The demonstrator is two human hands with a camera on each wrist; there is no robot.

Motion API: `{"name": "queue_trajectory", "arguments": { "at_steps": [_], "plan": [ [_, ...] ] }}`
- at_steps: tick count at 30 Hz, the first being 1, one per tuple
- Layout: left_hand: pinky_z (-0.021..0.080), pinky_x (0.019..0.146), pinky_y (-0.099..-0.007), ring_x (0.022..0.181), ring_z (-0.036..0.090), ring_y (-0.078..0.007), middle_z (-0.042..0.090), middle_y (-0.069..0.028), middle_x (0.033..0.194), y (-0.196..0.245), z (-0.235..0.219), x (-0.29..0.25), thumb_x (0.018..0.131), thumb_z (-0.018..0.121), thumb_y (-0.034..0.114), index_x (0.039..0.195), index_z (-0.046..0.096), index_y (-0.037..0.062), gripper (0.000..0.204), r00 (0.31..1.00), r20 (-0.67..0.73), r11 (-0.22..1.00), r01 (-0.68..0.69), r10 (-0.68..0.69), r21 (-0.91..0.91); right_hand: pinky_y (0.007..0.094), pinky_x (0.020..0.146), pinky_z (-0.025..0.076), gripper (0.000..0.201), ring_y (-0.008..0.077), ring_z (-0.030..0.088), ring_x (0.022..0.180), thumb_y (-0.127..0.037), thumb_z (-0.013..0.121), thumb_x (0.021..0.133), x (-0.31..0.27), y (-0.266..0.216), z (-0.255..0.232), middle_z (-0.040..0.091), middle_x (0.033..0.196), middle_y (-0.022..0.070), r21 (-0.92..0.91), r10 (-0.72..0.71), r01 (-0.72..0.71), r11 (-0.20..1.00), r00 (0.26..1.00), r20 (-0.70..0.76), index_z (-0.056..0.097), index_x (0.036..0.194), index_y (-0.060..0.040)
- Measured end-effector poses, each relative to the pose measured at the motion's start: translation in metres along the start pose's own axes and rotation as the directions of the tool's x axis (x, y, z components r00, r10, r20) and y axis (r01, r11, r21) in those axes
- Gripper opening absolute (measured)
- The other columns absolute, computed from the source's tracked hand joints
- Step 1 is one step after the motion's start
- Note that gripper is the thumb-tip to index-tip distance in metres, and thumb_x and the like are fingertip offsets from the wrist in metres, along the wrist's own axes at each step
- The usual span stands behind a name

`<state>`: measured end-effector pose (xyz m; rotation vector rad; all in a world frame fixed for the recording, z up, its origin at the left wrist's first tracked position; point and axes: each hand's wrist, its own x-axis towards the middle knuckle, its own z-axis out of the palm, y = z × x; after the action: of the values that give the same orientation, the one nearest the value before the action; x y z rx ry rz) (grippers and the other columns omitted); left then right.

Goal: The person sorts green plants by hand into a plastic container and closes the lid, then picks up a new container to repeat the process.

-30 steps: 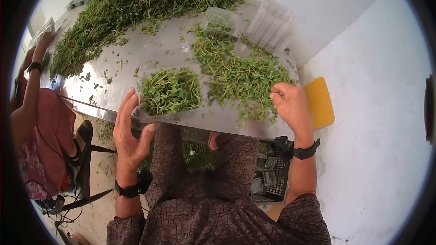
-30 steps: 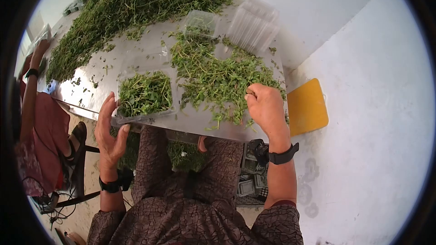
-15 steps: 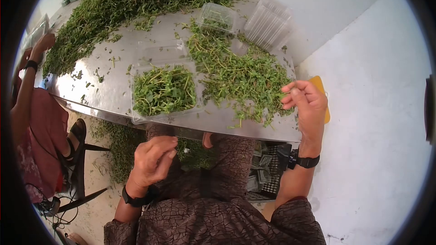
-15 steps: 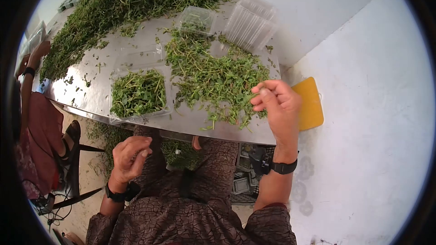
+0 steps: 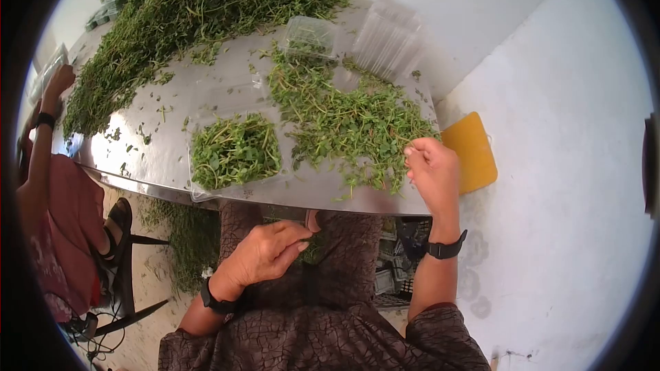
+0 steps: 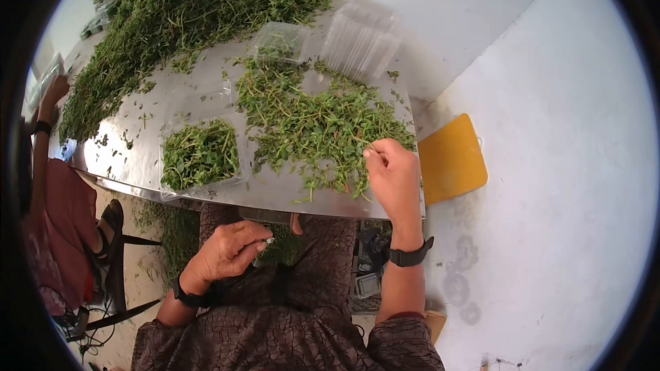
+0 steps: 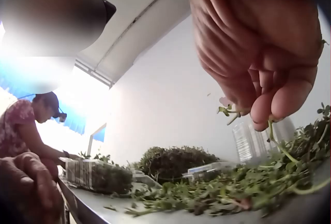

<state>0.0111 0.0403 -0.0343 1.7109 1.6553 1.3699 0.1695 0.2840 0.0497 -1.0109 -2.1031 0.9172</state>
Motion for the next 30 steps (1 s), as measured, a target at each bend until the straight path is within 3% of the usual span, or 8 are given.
{"name": "queue_trajectory", "arguments": {
  "at_steps": [2,4,10,14,16,19,22,30],
  "plan": [
    [0.055,0.07,-0.0382,0.083,0.068,-0.0345,0.068,-0.0165,0.095,-0.009,0.004,-0.009,0.082,0.063,0.002,0.102,0.067,0.0001,0.02,0.988,0.104,0.994,0.111,-0.111,0.008,0.0312,0.05,0.046,0.011,0.015,0.058,0.052,-0.005,0.063,0.084,0.005,0.007,0.0,0.064,0.069,0.012,-0.112,-0.016,0.019,0.993,0.999,0.032,0.064,0.093,0.0011],
    [0.055,0.069,-0.0384,0.082,0.068,-0.0343,0.067,-0.0166,0.093,-0.021,0.007,-0.015,0.083,0.063,0.002,0.102,0.066,0.0002,0.02,0.99,0.115,0.995,0.08,-0.087,0.065,0.0398,0.053,0.047,0.012,0.0297,0.061,0.057,-0.005,0.065,0.079,0.008,0.009,0.004,0.064,0.071,0.0181,-0.533,-0.361,0.33,0.78,0.931,0.049,0.064,0.089,0.0],
    [0.055,0.065,-0.0382,0.075,0.067,-0.0333,0.065,-0.0166,0.086,-0.067,0.005,-0.034,0.081,0.062,0.001,0.1,0.066,0.0,0.019,0.988,0.042,0.973,0.141,-0.151,0.183,0.0428,0.058,0.048,0.01,0.0371,0.063,0.069,-0.005,0.065,0.074,0.026,0.015,0.006,0.065,0.073,0.0184,-0.73,-0.383,0.381,0.567,0.907,0.175,0.063,0.082,0.0002],
    [0.054,0.065,-0.0397,0.075,0.065,-0.0375,0.066,-0.0169,0.086,-0.084,0.003,-0.043,0.079,0.062,0.0,0.094,0.065,-0.0002,0.015,0.974,-0.021,0.964,0.224,-0.223,0.141,0.0388,0.055,0.047,0.009,0.033,0.061,0.059,-0.006,0.065,0.075,0.03,0.007,-0.006,0.063,0.068,0.0173,-0.601,-0.475,0.436,0.67,0.874,0.105,0.064,0.082,0.0006],
    [0.054,0.065,-0.0395,0.074,0.066,-0.0367,0.066,-0.0167,0.084,-0.092,0.005,-0.045,0.079,0.061,-0.001,0.094,0.065,-0.0005,0.016,0.972,-0.043,0.966,0.234,-0.231,0.107,0.0337,0.051,0.043,0.011,0.022,0.055,0.051,-0.009,0.066,0.079,0.029,-0.011,-0.014,0.059,0.06,0.0115,-0.287,-0.143,0.141,0.948,0.99,0.012,0.065,0.081,0.0013],
    [0.053,0.064,-0.0391,0.073,0.066,-0.0353,0.065,-0.0163,0.082,-0.101,0.009,-0.046,0.078,0.06,-0.003,0.094,0.065,-0.0009,0.017,0.969,-0.069,0.968,0.242,-0.238,0.062,0.0297,0.05,0.039,0.014,0.0115,0.05,0.05,-0.012,0.066,0.084,0.028,-0.025,-0.018,0.054,0.056,0.0058,-0.017,-0.042,0.042,0.999,0.999,-0.027,0.066,0.081,0.0018],
    [0.053,0.063,-0.0394,0.072,0.066,-0.0354,0.065,-0.0166,0.08,-0.106,0.013,-0.045,0.078,0.061,-0.003,0.094,0.065,-0.0009,0.016,0.967,-0.084,0.969,0.244,-0.24,0.046,0.0289,0.048,0.038,0.018,0.0087,0.05,0.051,-0.011,0.064,0.086,0.034,-0.019,-0.022,0.052,0.055,0.0043,-0.201,-0.048,0.046,0.978,0.999,-0.004,0.062,0.075,0.0028],
    [0.052,0.062,-0.0433,0.071,0.063,-0.0395,0.064,-0.0183,0.079,-0.115,0.017,-0.042,0.079,0.062,0.001,0.093,0.065,0.0001,0.014,0.974,-0.101,0.971,0.212,-0.201,0.114,0.0329,0.051,0.04,0.02,0.0144,0.056,0.055,-0.008,0.066,0.082,0.041,-0.008,-0.001,0.051,0.058,0.0074,-0.151,0.102,-0.085,0.985,0.989,0.108,0.052,0.073,0.0035]
  ]
}}
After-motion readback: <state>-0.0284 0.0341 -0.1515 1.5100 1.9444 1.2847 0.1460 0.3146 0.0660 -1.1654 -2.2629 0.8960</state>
